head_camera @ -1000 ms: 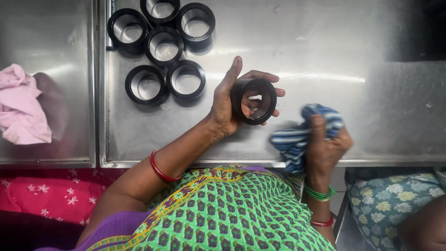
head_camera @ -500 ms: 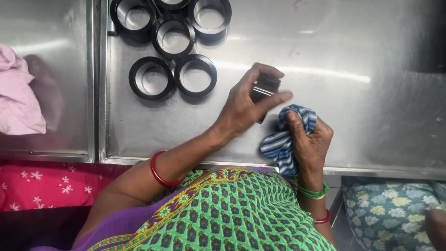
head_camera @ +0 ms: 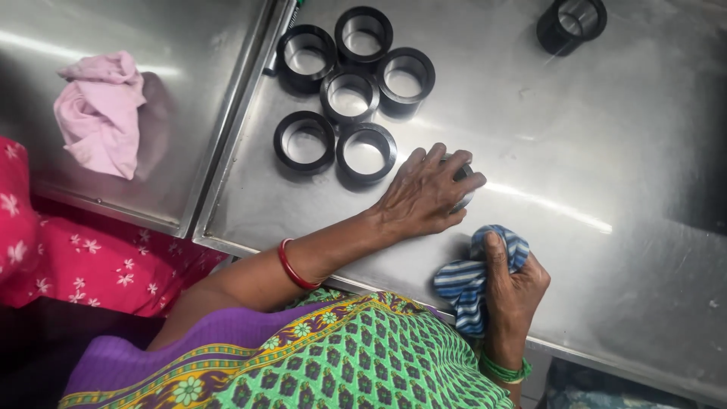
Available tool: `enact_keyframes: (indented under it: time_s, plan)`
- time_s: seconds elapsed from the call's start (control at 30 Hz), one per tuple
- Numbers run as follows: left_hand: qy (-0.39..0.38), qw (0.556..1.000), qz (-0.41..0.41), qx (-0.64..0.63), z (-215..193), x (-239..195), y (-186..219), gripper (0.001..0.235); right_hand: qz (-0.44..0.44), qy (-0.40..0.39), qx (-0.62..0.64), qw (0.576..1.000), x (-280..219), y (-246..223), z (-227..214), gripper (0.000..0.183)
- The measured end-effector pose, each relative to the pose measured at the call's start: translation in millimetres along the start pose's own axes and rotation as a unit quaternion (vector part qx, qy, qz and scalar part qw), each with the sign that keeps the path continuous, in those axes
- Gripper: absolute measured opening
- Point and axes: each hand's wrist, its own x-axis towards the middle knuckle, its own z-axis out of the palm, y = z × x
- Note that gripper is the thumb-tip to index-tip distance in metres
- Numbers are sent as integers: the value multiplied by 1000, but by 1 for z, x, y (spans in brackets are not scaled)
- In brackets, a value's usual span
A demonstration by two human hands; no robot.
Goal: Cleaning black metal cylinders with a cloth and marking them with a green pen on an industrial workbench.
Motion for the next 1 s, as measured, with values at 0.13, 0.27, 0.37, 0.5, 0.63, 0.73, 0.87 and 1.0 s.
enact_keyframes:
  time_s: [0.13, 0.27, 0.37, 0.5, 0.63, 0.73, 0.87, 1.0]
  plan:
    - [15, 999, -8, 42, 0, 2, 0, 38, 15, 11, -30, 999, -2, 2, -1, 23]
    - [163, 985, -21, 58, 5, 1, -9, 19, 14, 5, 37, 999, -8, -9, 0, 23]
    - [212, 976, -34, 33, -10, -1, -32, 11, 15, 5, 38, 999, -8, -11, 0, 23]
    - [235, 967, -69, 72, -54, -21, -73, 9, -12, -49, -38, 998, -7, -16, 6, 25]
    - [287, 953, -89, 44, -111, -51, -102, 14, -199, -127, -91, 967, 16, -41, 24, 23]
    - [339, 933, -98, 74, -136, -77, -120, 13, -219, -118, -196, 949, 45, -56, 48, 19]
    - [355, 923, -145, 37, -133, -107, -145, 11, -269, -226, -218, 910, 80, -79, 111, 29]
    - [378, 907, -186, 18, -148, -121, -147, 10, -470, -291, -426, 716, 60, -83, 175, 39]
